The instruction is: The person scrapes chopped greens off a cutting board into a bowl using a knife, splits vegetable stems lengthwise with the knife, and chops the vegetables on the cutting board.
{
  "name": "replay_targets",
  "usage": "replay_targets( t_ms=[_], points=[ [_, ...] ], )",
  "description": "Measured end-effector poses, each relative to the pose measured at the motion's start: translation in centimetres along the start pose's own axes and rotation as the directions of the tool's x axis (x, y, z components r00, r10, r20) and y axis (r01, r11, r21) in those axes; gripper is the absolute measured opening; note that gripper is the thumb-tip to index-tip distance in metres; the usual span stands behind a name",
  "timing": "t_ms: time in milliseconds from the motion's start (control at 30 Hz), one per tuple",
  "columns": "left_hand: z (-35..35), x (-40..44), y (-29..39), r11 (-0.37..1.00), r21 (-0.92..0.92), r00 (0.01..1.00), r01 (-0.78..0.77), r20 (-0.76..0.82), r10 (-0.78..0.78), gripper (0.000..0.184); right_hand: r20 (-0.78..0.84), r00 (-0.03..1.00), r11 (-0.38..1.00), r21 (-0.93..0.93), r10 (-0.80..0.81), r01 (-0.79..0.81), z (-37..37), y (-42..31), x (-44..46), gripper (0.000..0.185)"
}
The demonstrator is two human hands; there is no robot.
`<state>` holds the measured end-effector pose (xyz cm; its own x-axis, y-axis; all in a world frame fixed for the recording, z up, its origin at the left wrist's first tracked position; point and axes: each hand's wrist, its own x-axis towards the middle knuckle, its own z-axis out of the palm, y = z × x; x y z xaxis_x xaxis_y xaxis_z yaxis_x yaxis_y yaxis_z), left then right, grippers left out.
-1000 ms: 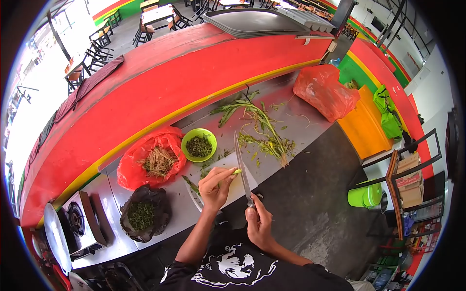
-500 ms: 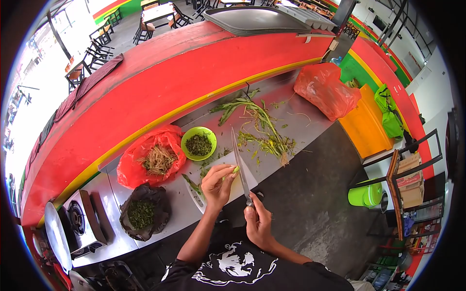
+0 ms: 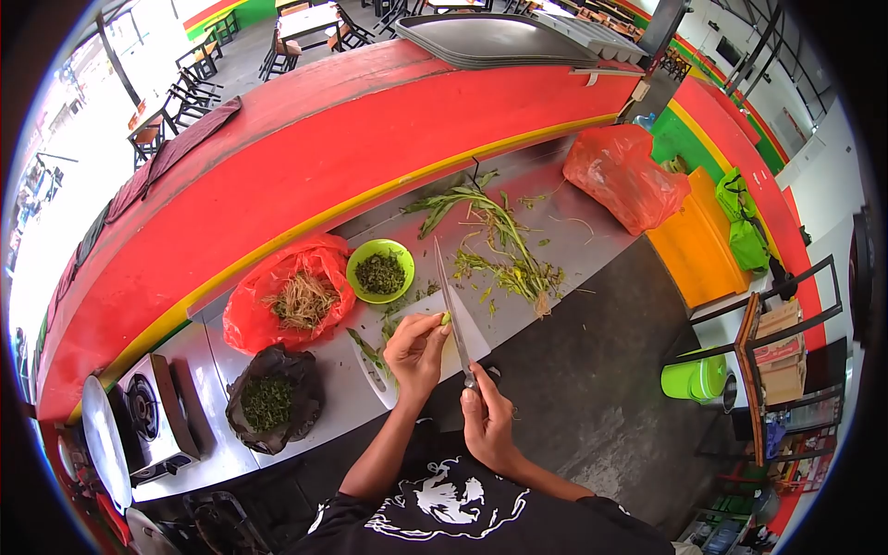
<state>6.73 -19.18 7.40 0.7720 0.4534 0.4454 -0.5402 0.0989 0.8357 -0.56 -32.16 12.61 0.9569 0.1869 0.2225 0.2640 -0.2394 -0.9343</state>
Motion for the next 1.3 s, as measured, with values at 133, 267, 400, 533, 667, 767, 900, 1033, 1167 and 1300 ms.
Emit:
replay_targets(
  t_ms=[133, 267, 400, 533, 667, 767, 900, 1033, 1167, 1300],
  points=[
    [0.7, -0.4, -0.4, 0.997, -0.066, 0.999, 0.030, -0.034, -0.033, 0.024, 0.005, 1.000, 1.000, -0.001, -0.010, 0.010, -0.1, 0.0, -0.1, 0.040],
    [0.9, -0.6, -0.7, 0.985, -0.138, 0.993, 0.098, -0.054, -0.107, 0.023, 0.027, 1.000, 1.000, 0.002, 0.010, -0.010, -0.3, -0.3, -0.1, 0.041],
    [0.4, -0.8, -0.2, 0.999, 0.031, 0.999, 0.031, -0.016, -0.030, 0.021, 0.010, 1.000, 1.000, -0.004, 0.000, 0.000, -0.2, -0.4, -0.1, 0.041],
    [0.2, -1.0, -0.2, 0.990, 0.138, 0.999, -0.027, -0.031, 0.032, 0.017, 0.005, 1.000, 1.000, -0.021, -0.009, 0.009, 0.0, -0.5, 0.1, 0.041],
    [-0.1, -0.5, -0.5, 0.984, 0.173, 0.997, -0.041, -0.054, 0.051, 0.018, 0.033, 0.999, 0.999, -0.036, 0.005, -0.004, 0.0, -0.5, 0.2, 0.041],
    [-0.3, -0.4, -0.4, 0.990, 0.142, 0.998, -0.025, -0.061, 0.034, 0.018, 0.042, 0.999, 0.999, -0.047, -0.016, 0.018, 0.0, -0.5, -0.1, 0.040],
    [0.2, -0.1, -0.3, 0.998, 0.050, 0.999, -0.028, -0.044, 0.031, 0.018, 0.039, 0.999, 0.999, -0.030, -0.017, 0.018, 0.0, -0.1, -0.4, 0.040],
    [0.2, -0.7, -0.4, 1.000, -0.013, 1.000, 0.017, -0.007, -0.017, 0.024, 0.015, 0.999, 0.998, -0.028, -0.047, 0.047, -0.1, -0.2, -0.4, 0.041],
    [0.1, -1.7, -0.5, 0.999, 0.013, 0.999, 0.051, -0.002, -0.051, 0.023, -0.003, 1.000, 1.000, -0.005, -0.020, 0.019, 0.1, -0.7, 0.2, 0.041],
    [0.3, -2.0, -0.3, 0.997, 0.036, 0.997, 0.065, -0.043, -0.063, 0.022, -0.028, 0.999, 0.999, 0.009, -0.047, 0.047, 0.4, -0.6, 0.3, 0.041]
  ],
)
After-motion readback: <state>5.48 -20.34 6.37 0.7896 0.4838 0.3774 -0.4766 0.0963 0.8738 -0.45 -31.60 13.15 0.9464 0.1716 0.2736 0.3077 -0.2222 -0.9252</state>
